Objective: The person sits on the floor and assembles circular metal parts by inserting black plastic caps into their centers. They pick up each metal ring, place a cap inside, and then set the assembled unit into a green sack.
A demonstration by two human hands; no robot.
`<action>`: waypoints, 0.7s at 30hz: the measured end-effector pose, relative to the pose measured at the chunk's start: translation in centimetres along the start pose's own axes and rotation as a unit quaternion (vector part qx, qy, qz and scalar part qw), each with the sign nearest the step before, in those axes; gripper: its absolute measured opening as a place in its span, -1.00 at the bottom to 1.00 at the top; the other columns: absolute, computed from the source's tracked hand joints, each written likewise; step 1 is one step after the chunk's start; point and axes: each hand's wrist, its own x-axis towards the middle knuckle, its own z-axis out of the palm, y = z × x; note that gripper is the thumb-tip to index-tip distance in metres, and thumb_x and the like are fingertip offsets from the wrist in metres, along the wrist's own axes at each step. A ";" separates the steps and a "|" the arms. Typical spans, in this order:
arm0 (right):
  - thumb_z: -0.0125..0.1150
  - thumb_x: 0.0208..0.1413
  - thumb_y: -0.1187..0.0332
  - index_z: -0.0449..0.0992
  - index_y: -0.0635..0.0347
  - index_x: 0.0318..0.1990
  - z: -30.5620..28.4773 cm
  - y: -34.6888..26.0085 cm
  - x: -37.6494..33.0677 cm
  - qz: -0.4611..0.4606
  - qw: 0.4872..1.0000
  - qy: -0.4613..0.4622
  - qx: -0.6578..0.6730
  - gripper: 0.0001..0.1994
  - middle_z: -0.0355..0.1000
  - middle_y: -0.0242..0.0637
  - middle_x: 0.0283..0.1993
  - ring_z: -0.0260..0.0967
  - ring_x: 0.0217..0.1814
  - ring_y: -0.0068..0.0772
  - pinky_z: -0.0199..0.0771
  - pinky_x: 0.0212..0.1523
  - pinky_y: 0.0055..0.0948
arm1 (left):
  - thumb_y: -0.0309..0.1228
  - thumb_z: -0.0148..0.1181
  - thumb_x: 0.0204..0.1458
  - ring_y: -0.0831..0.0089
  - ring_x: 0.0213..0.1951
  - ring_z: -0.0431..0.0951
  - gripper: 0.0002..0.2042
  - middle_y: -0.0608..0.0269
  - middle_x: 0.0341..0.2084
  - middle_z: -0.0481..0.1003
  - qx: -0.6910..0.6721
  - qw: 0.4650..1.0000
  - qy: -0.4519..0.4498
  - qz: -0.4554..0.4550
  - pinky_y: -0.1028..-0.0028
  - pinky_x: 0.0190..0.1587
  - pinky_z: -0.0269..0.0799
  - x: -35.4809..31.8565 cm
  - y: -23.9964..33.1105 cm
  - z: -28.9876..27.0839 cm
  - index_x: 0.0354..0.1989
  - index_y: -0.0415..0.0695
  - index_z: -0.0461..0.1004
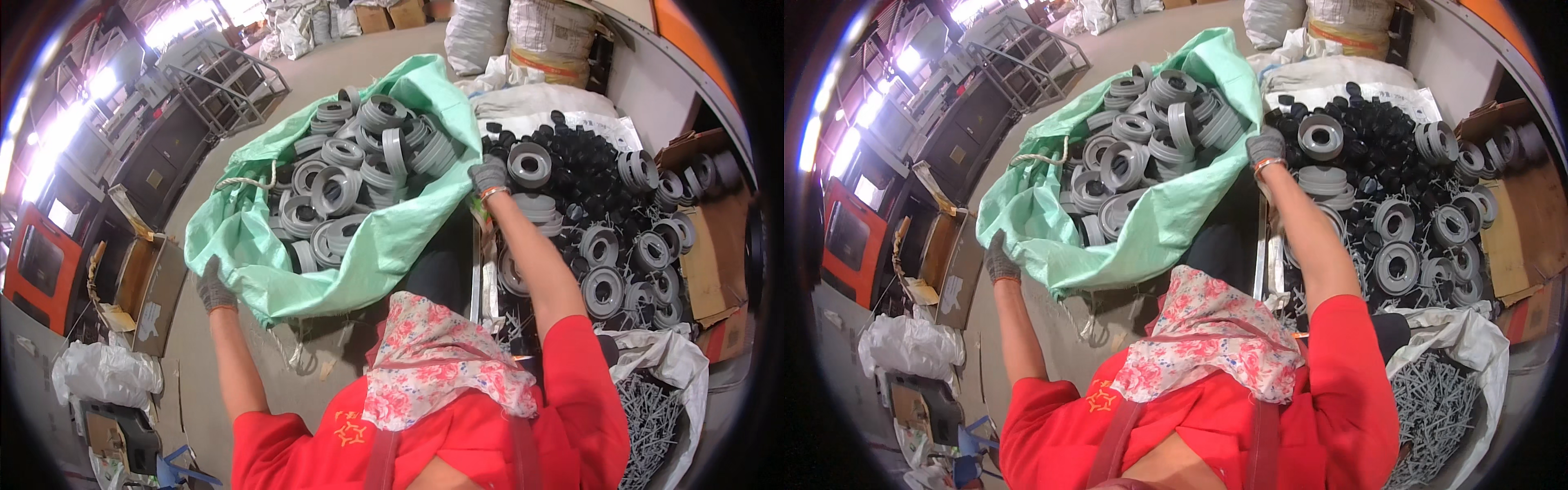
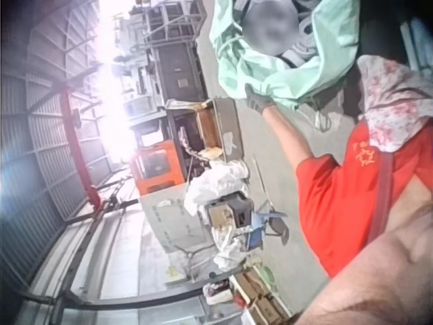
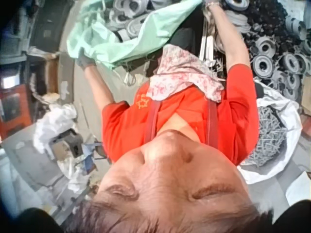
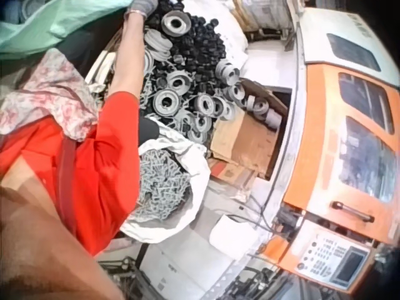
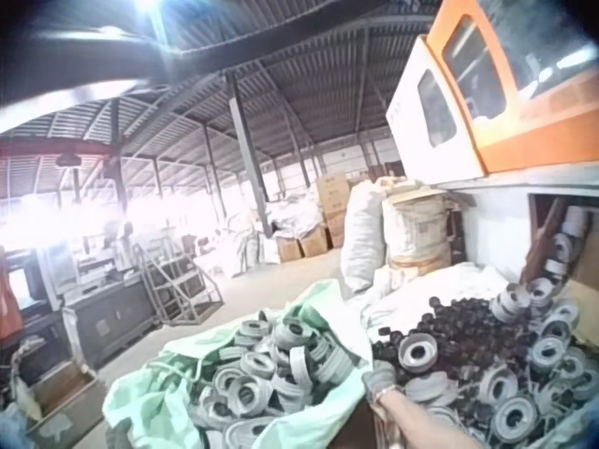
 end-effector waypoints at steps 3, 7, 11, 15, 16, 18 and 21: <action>0.15 -0.34 0.25 0.53 0.22 -0.38 -0.4 3.3 1.6 0.012 0.991 -0.006 -0.134 -0.69 0.45 0.08 -0.40 0.39 -0.33 0.13 0.40 -0.27 -0.14 | -0.29 0.24 -0.13 0.22 -0.17 0.46 -0.44 0.04 -0.15 0.42 0.093 0.992 0.069 -0.041 0.30 -0.15 0.43 1.0 -0.2 -3.8 0.04 -0.34 0.29; 0.03 -0.20 0.24 0.54 0.24 -0.36 -4.2 6.3 1.7 0.048 0.984 -0.062 -0.158 -0.70 0.45 0.11 -0.28 0.40 -0.20 0.11 0.41 -0.16 -0.13 | -0.26 0.34 -0.24 0.10 0.03 0.35 -0.29 -0.10 -0.02 0.34 0.623 0.646 0.366 0.248 0.24 0.09 0.25 -1.8 0.5 -2.5 0.10 -0.38 0.21; 0.19 -0.30 0.20 0.55 0.21 -0.39 -6.0 8.1 2.3 0.062 0.968 -0.026 -0.240 -0.69 0.46 0.05 -0.30 0.41 -0.23 0.04 0.43 -0.19 -0.18 | -0.36 0.34 -0.23 0.10 0.01 0.40 -0.42 -0.04 -0.03 0.39 0.504 0.736 -0.184 0.412 0.33 0.06 0.31 -3.7 -2.0 8.2 0.04 -0.22 0.33; 0.17 -0.29 0.12 0.57 0.04 -0.47 -6.4 12.7 1.8 0.018 0.967 -0.020 -0.253 -0.75 0.47 -0.10 -0.43 0.44 -0.34 -0.08 0.42 -0.31 -0.23 | -0.23 0.15 -0.01 0.26 -0.06 0.42 -0.54 -0.07 -0.10 0.41 0.466 0.687 -0.556 0.044 0.36 0.04 0.27 -5.1 -15.2 17.7 0.04 -0.19 0.34; 0.15 -0.26 0.08 0.57 0.05 -0.45 -6.1 13.2 1.2 0.020 0.968 -0.041 -0.247 -0.72 0.47 -0.11 -0.43 0.43 -0.35 -0.08 0.41 -0.32 -0.21 | -0.27 0.03 0.02 0.24 -0.06 0.42 -0.57 -0.07 -0.11 0.42 0.477 0.617 -0.626 -0.005 0.35 0.05 0.26 -6.8 -19.5 18.0 0.07 -0.19 0.31; 0.12 -0.19 0.00 0.57 0.08 -0.41 -6.1 13.7 -0.2 0.024 0.969 -0.080 -0.232 -0.64 0.48 -0.13 -0.42 0.42 -0.37 -0.07 0.38 -0.33 -0.19 | -0.35 -0.22 0.09 0.19 -0.06 0.43 -0.59 -0.07 -0.13 0.43 0.448 0.450 -0.760 0.138 0.33 0.08 0.25 -11.3 -26.5 15.2 0.12 -0.18 0.25; 0.13 -0.11 -0.11 0.52 0.24 -0.35 -11.6 4.3 -4.2 -0.023 0.959 -0.243 -0.146 -0.50 0.46 0.00 -0.36 0.41 -0.27 -0.03 0.36 -0.22 -0.19 | -0.40 -0.10 0.01 0.11 -0.13 0.46 -0.72 -0.01 -0.23 0.47 0.542 0.419 -0.723 0.094 0.24 -0.10 0.35 -10.6 -23.5 17.6 -0.15 -0.20 0.43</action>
